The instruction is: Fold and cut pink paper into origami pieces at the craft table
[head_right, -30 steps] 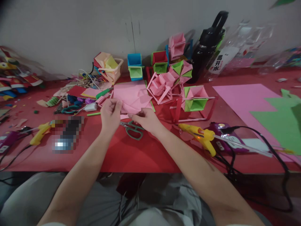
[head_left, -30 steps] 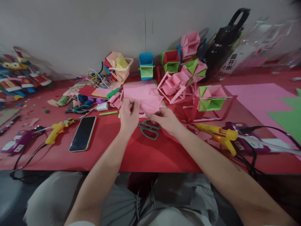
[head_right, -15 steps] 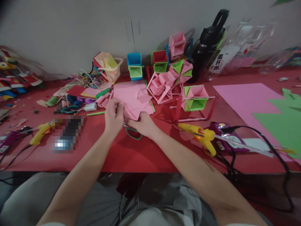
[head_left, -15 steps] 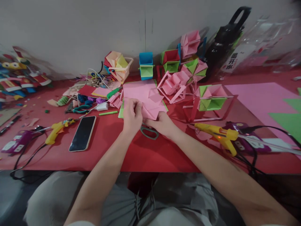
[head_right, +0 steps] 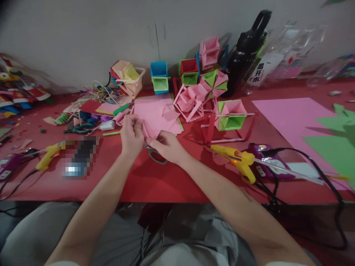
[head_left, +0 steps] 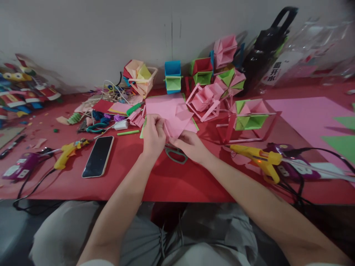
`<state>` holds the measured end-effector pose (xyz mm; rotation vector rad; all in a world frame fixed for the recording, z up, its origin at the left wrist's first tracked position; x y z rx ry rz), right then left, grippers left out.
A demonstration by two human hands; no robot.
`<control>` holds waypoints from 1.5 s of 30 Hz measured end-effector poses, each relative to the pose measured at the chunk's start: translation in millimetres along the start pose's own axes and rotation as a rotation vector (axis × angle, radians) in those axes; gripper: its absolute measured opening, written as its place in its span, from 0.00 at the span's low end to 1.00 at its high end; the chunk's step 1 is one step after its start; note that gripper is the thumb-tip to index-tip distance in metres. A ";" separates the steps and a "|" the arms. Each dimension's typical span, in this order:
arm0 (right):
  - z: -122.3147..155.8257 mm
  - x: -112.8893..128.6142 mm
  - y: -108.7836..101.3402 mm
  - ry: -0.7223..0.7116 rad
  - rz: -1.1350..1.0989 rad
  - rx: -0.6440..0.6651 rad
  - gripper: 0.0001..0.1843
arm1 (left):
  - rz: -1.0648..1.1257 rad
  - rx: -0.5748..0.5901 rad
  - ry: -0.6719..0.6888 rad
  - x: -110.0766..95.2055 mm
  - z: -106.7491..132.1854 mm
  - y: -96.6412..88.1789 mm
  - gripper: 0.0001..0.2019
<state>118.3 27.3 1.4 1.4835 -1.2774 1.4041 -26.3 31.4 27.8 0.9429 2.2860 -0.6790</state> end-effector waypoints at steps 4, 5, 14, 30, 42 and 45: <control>-1.0 -2.8 -5.1 0.057 0.063 -0.045 0.22 | -0.022 -0.001 0.021 -0.6 -0.7 -0.8 0.05; -0.8 -2.4 -5.0 0.058 0.071 -0.043 0.23 | -0.024 0.001 0.024 -0.7 -0.7 -0.9 0.05; -0.4 4.5 -5.6 0.001 0.198 -0.044 0.22 | -0.042 0.012 0.018 3.0 -1.2 -1.4 0.05; -7.4 -3.1 -14.5 0.049 -0.007 -0.086 0.25 | 0.087 0.085 -0.058 5.0 -1.8 2.0 0.05; -13.7 -2.5 -26.8 0.060 -0.098 -0.141 0.21 | 0.344 0.230 -0.322 15.1 -7.0 10.1 0.06; -13.7 -1.9 -29.5 0.028 -0.049 -0.140 0.21 | 0.363 0.236 -0.338 14.8 -7.1 11.0 0.07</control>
Point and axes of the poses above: each hand's wrist, its own z-axis away from the middle knuckle, its own y-axis out of the palm, x = y × z, the point moved 5 cm from there along -z, towards the middle knuckle, and after that the axes turned 8 degrees about -x, right-handed, at the moved point
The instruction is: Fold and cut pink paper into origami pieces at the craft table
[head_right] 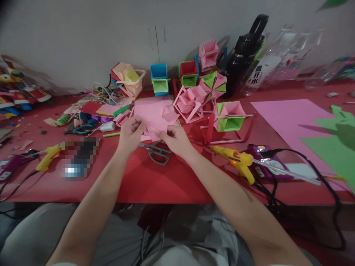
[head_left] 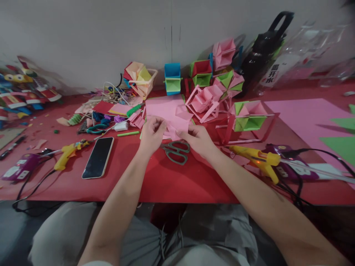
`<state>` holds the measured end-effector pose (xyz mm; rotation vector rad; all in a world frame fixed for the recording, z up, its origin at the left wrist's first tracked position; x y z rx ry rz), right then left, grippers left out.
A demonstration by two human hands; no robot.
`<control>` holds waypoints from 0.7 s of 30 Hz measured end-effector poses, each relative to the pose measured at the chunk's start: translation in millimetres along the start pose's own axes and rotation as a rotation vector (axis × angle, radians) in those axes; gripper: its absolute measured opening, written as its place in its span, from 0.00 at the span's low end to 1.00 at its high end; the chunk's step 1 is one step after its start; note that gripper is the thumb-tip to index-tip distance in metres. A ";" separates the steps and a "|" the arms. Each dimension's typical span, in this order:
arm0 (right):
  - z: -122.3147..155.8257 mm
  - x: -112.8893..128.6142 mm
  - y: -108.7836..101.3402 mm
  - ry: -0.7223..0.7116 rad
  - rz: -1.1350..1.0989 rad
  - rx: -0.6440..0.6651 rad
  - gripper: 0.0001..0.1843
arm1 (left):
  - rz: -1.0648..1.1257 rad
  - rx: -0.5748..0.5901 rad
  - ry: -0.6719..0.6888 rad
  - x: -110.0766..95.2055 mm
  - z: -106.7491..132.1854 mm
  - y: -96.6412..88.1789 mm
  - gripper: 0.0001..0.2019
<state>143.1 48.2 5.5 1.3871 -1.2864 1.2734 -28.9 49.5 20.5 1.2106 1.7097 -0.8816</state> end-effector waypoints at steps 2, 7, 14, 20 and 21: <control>-0.4 -0.2 -1.5 -0.029 0.040 -0.003 0.20 | 0.056 0.001 -0.068 1.7 0.6 1.3 0.10; -0.8 -1.7 -0.4 -0.084 0.114 0.012 0.20 | 0.068 0.103 -0.219 -0.1 5.1 8.0 0.20; -1.2 2.1 0.8 -0.138 0.164 0.027 0.23 | 0.050 0.123 -0.281 -3.3 4.8 4.5 0.24; -2.1 4.4 -0.6 -0.125 0.177 0.021 0.22 | 0.138 0.060 -0.258 2.4 1.8 -1.5 0.18; -1.9 4.6 -0.6 -0.117 0.171 0.019 0.23 | 0.157 0.045 -0.271 2.8 1.7 -2.1 0.18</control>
Point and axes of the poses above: each hand's wrist, its own z-axis away from the middle knuckle, its own y-axis out of the palm, x = y × z, the point moved 5 cm from there along -z, towards the middle knuckle, and after that the axes turned 8 degrees about -x, right-handed, at the moved point
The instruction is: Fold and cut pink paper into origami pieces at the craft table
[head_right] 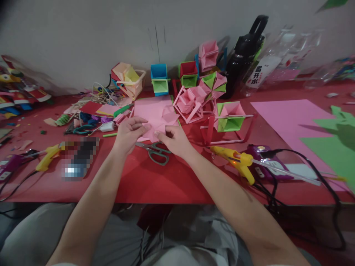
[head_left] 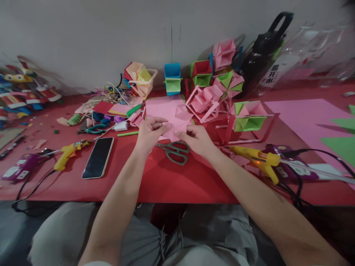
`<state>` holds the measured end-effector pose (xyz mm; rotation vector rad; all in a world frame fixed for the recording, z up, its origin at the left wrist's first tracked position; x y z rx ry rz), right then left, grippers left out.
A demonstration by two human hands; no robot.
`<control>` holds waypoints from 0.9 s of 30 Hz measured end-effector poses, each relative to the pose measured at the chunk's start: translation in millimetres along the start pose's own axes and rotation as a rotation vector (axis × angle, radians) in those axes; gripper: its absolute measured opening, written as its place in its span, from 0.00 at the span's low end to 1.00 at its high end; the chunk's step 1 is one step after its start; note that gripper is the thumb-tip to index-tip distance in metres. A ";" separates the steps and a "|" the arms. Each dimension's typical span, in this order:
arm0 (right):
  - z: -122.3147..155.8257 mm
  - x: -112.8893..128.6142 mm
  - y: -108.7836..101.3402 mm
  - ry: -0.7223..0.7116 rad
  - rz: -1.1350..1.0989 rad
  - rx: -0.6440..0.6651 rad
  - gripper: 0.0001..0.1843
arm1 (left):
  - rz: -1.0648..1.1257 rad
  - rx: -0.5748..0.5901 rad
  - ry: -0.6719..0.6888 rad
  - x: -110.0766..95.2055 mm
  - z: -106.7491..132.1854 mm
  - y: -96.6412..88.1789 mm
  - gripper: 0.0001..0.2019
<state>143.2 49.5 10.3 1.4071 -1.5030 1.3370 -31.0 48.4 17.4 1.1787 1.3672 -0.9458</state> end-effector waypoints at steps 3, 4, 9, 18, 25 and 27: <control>0.8 1.3 0.8 0.014 -0.033 0.006 0.22 | 0.060 -0.032 -0.046 -1.3 0.6 -0.1 0.17; 1.2 1.8 1.2 0.016 -0.045 0.012 0.22 | 0.085 -0.043 -0.066 -1.9 1.1 0.2 0.17; 2.2 1.9 2.0 0.023 -0.085 0.035 0.20 | 0.185 -0.109 -0.143 -1.5 2.1 0.1 0.17; 2.9 -1.9 6.4 0.084 -0.223 -0.016 0.20 | -0.045 -0.099 0.136 -5.3 2.4 0.3 0.15; 4.6 6.0 6.6 0.031 -0.069 -0.021 0.28 | -0.060 0.012 0.173 -0.3 -0.3 3.8 0.11; 5.0 4.9 7.8 0.067 -0.071 -0.010 0.29 | -0.018 -0.001 0.141 0.4 -2.0 1.7 0.10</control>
Point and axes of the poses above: each hand's wrist, its own z-axis away from the middle knuckle, its own y-axis out of the palm, x = y × z, the point moved 5 cm from there along -z, towards the middle knuckle, and after that the axes turned 8 degrees about -x, right-handed, at the moved point
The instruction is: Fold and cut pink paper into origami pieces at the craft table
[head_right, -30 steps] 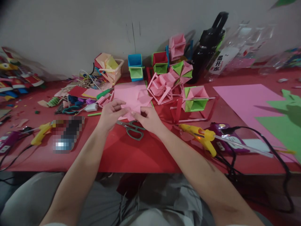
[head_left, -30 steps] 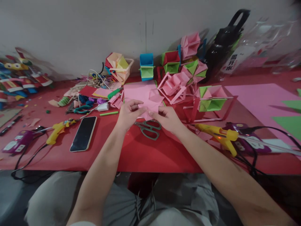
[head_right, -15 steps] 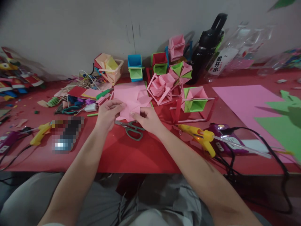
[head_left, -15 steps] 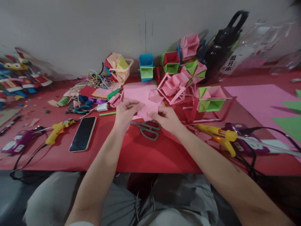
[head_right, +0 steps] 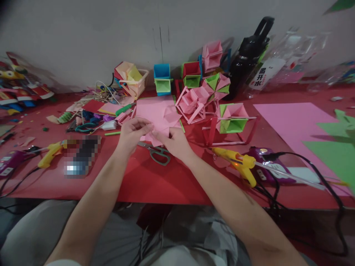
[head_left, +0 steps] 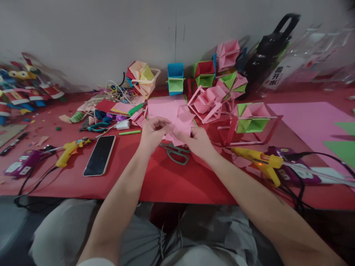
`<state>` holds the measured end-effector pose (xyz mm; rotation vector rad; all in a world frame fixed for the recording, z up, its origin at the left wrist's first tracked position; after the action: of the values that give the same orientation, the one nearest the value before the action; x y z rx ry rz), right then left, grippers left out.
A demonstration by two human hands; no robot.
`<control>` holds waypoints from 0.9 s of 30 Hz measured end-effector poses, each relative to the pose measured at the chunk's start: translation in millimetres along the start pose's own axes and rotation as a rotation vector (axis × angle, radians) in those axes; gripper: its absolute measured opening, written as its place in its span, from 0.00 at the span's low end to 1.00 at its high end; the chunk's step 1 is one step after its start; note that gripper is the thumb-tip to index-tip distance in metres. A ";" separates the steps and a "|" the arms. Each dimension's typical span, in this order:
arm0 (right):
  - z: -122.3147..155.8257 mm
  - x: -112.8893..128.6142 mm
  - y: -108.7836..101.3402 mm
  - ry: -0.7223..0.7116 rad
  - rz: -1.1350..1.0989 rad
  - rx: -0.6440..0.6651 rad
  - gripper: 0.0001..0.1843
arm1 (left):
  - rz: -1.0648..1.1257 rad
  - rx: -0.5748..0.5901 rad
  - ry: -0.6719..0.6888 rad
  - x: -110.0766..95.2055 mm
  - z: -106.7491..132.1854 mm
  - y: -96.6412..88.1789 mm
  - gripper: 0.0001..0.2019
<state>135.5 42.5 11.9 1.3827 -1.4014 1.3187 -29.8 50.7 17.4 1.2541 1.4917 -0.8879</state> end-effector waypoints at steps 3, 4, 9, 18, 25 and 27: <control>-0.5 -1.0 2.4 0.005 -0.002 0.052 0.28 | 0.023 -0.048 -0.034 -1.8 -1.2 -3.2 0.08; -0.9 -1.5 2.9 -0.001 0.013 0.072 0.27 | 0.024 -0.069 -0.044 -2.6 -1.3 -4.4 0.08; -2.5 -7.5 -0.8 0.048 0.072 0.054 0.29 | 0.017 -0.158 -0.072 -3.7 -2.2 -10.5 0.09; -7.3 -11.8 -6.5 0.045 -0.146 0.000 0.25 | 0.025 -0.265 -0.091 1.6 -7.9 -23.6 0.12; -4.2 8.1 -23.1 -0.354 0.133 -0.145 0.11 | 0.118 -0.195 -0.275 6.8 -9.5 -23.2 0.22; -2.2 10.8 -18.9 -0.421 0.192 -0.095 0.12 | 0.121 -0.170 -0.295 6.5 -8.1 -20.3 0.22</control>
<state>152.4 44.6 25.7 1.5515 -1.8916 1.0970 -51.4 55.9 12.4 1.0279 1.2176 -0.8089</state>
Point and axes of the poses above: each hand's wrist, its own z-axis away from the middle knuckle, its own y-axis out of the palm, x = y × z, the point moved 5 cm from there along -z, towards the middle knuckle, and after that the axes turned 8 degrees about -x, right-handed, at the moved point
